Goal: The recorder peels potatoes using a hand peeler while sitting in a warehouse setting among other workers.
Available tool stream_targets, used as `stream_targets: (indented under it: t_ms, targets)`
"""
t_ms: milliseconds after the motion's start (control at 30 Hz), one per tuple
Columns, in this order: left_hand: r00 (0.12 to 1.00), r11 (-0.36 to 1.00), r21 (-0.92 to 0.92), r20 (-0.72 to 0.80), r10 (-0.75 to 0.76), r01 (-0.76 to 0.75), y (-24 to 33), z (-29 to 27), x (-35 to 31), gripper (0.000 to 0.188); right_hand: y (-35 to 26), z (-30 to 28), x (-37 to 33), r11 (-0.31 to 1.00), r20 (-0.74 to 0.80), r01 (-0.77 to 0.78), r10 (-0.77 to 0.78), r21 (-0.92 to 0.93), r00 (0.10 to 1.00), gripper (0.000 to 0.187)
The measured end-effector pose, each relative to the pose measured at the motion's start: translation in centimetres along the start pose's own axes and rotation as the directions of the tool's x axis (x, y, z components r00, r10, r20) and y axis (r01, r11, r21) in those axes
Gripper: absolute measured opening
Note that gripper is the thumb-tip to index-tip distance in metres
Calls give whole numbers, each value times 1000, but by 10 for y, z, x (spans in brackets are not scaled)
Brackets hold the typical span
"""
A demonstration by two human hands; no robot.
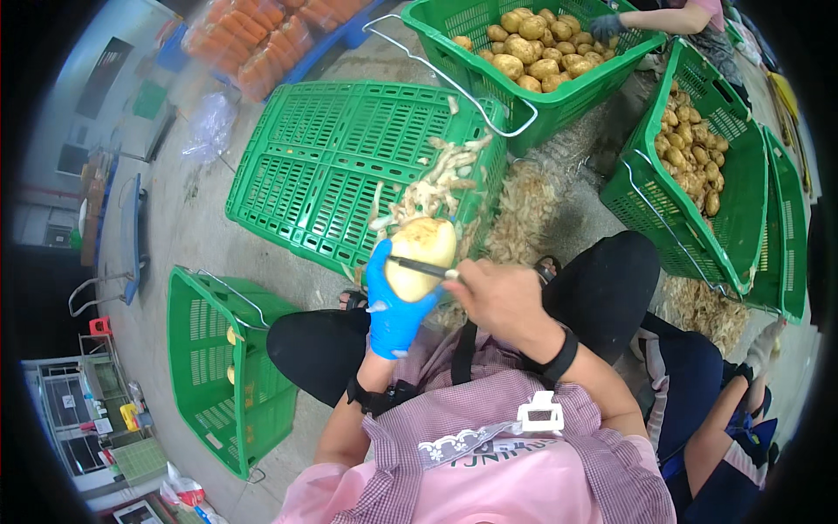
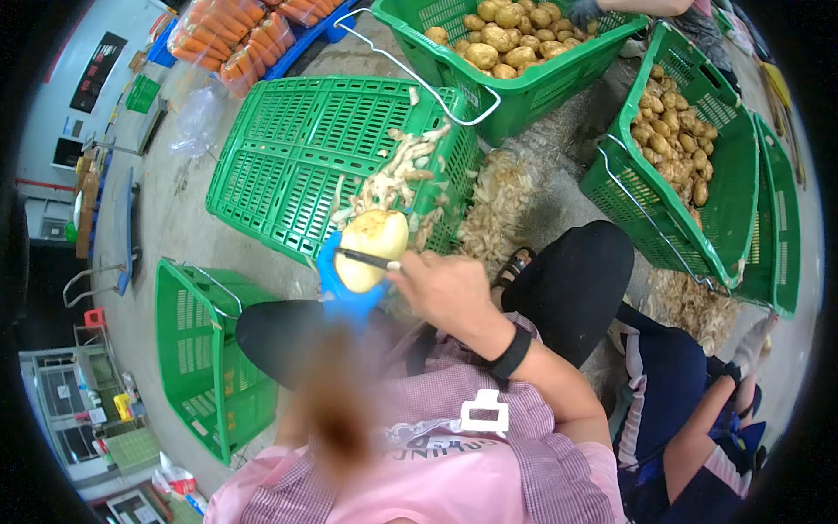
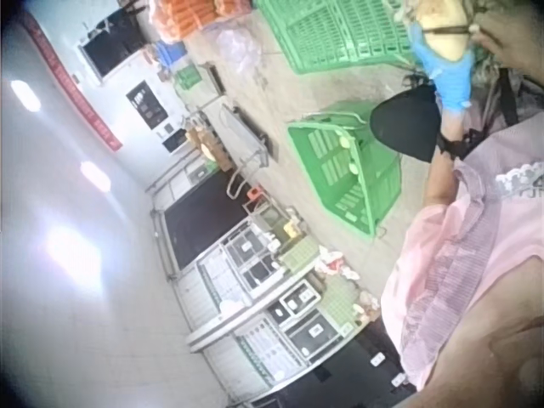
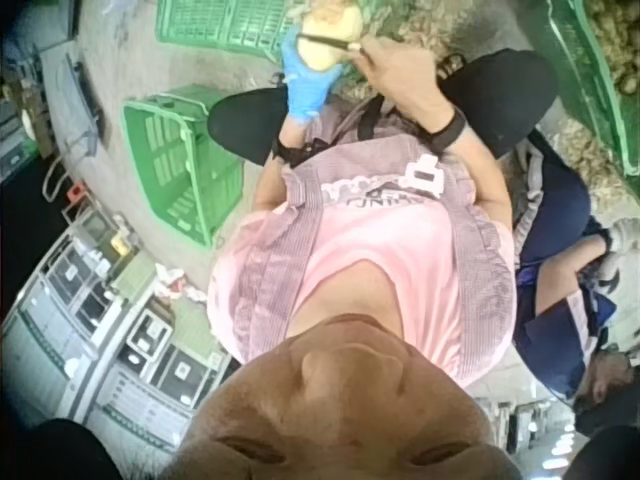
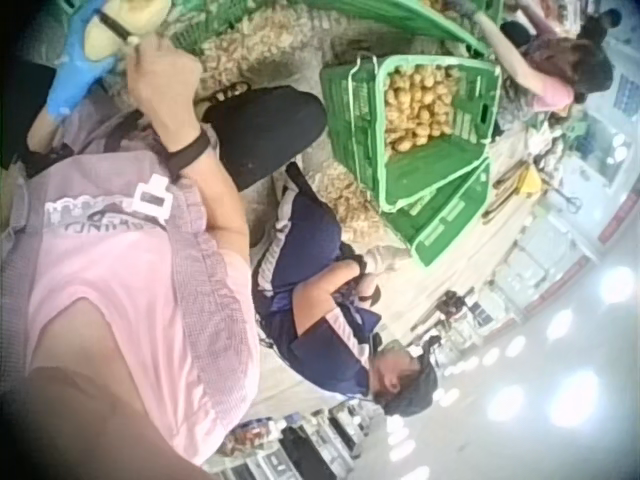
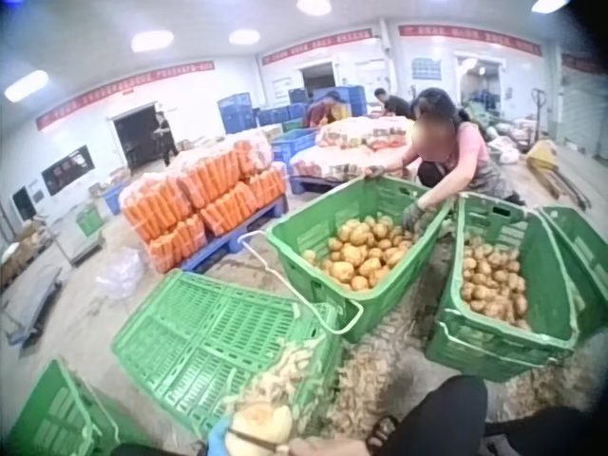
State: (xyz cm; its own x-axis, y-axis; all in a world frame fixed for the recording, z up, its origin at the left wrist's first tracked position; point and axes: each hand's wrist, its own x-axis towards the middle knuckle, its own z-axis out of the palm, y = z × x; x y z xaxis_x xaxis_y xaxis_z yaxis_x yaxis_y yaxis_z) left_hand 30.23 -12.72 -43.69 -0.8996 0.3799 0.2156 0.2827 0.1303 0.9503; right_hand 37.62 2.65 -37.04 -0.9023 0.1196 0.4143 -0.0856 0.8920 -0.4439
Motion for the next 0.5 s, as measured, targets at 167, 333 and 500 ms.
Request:
stream_targets:
  t_ms: [167,333,500]
  targets:
    - [998,983,171,21,64,-67,14,1,6,85,41,21,10,963,-55,-258,254,-82,966,26]
    - [998,999,44,59,1,-4,15,-5,8,86,25,22,2,952,-5,-287,289,109,957,27]
    - [989,994,78,128,71,-82,9,-7,14,89,51,29,8,862,200,-494,467,117,862,33]
